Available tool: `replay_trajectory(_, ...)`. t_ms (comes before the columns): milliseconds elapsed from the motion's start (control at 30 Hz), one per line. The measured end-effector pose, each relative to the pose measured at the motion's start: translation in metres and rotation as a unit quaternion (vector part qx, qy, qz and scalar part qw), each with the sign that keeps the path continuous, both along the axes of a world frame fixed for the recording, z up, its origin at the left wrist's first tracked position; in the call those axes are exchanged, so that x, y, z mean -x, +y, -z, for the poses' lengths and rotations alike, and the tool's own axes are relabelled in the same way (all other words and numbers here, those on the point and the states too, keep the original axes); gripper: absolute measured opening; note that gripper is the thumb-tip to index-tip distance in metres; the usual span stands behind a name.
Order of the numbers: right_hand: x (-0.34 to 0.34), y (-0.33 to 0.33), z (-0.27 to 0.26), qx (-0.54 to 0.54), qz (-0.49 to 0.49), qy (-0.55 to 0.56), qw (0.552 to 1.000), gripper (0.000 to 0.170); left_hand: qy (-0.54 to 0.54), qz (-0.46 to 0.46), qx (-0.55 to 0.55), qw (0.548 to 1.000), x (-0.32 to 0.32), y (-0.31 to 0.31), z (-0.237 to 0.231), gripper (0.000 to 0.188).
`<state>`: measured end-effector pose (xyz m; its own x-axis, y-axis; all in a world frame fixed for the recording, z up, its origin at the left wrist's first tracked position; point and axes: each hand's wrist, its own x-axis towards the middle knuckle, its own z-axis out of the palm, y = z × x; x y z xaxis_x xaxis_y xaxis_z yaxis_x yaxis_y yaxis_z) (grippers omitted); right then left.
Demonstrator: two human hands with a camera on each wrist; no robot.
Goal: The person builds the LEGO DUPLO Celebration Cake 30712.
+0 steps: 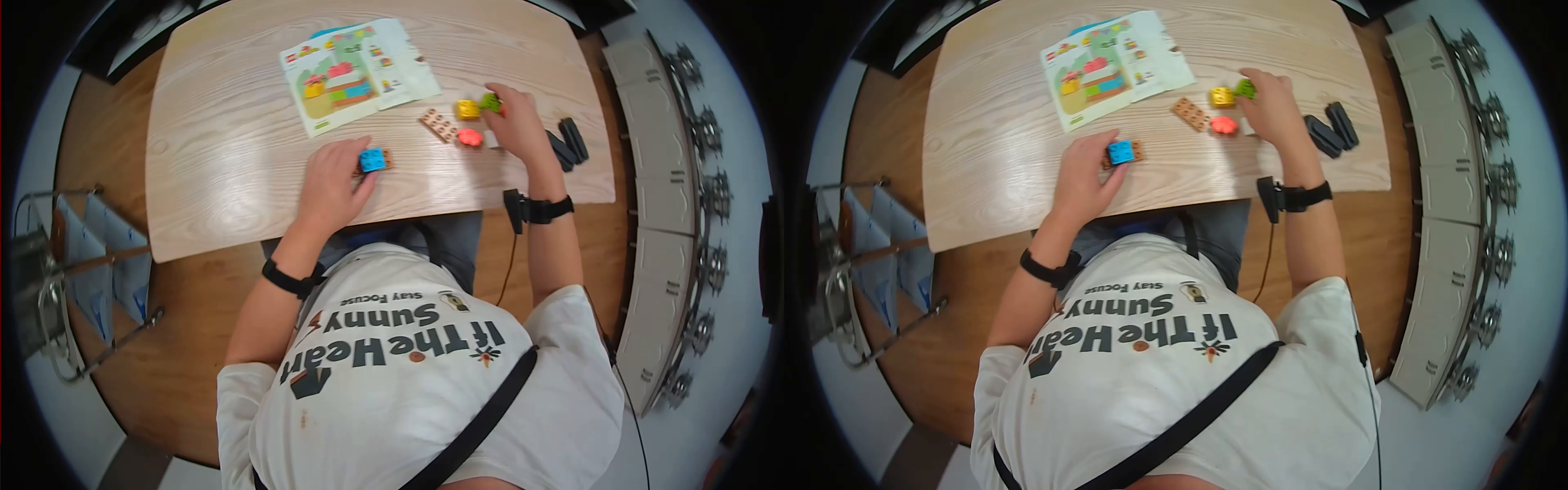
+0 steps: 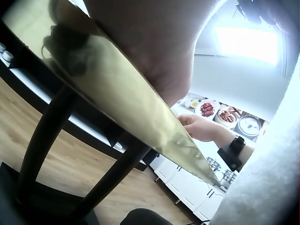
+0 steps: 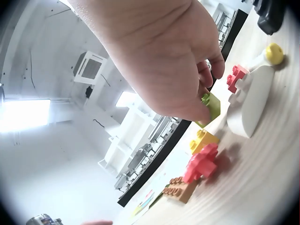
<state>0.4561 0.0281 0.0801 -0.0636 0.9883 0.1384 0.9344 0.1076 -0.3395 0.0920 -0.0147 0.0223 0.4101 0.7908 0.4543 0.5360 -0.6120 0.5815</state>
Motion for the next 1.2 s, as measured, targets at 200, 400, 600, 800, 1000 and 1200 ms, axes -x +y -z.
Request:
replay_trajectory(200,-0.003,-0.002,0.01,-0.008,0.016,-0.002,1.0,0.051,0.007,-0.003,0.006,1.0,0.0,-0.001,-0.001,0.053)
replay_trajectory(400,-0.028,0.001,-0.005,-0.051,0.019,0.048,0.997,0.047,0.008,-0.003,0.013,1.0,-0.001,-0.002,-0.001,0.053)
replay_trajectory(600,-0.071,-0.007,-0.005,0.008,0.129,0.059,0.99,0.047,0.017,-0.003,0.007,1.0,-0.002,0.0,-0.003,0.052)
replay_trajectory(800,-0.069,-0.006,0.02,0.049,0.122,0.088,0.987,0.05,0.021,0.0,0.016,1.0,-0.003,0.0,-0.005,0.053)
replay_trajectory(1000,-0.018,-0.009,-0.026,-0.067,0.023,0.152,0.986,0.041,0.006,-0.005,0.004,1.0,-0.001,0.001,-0.004,0.053)
replay_trajectory(1200,0.108,-0.038,-0.028,-0.038,-0.244,0.236,0.94,0.037,0.008,-0.012,0.036,0.999,-0.001,-0.001,-0.001,0.061)
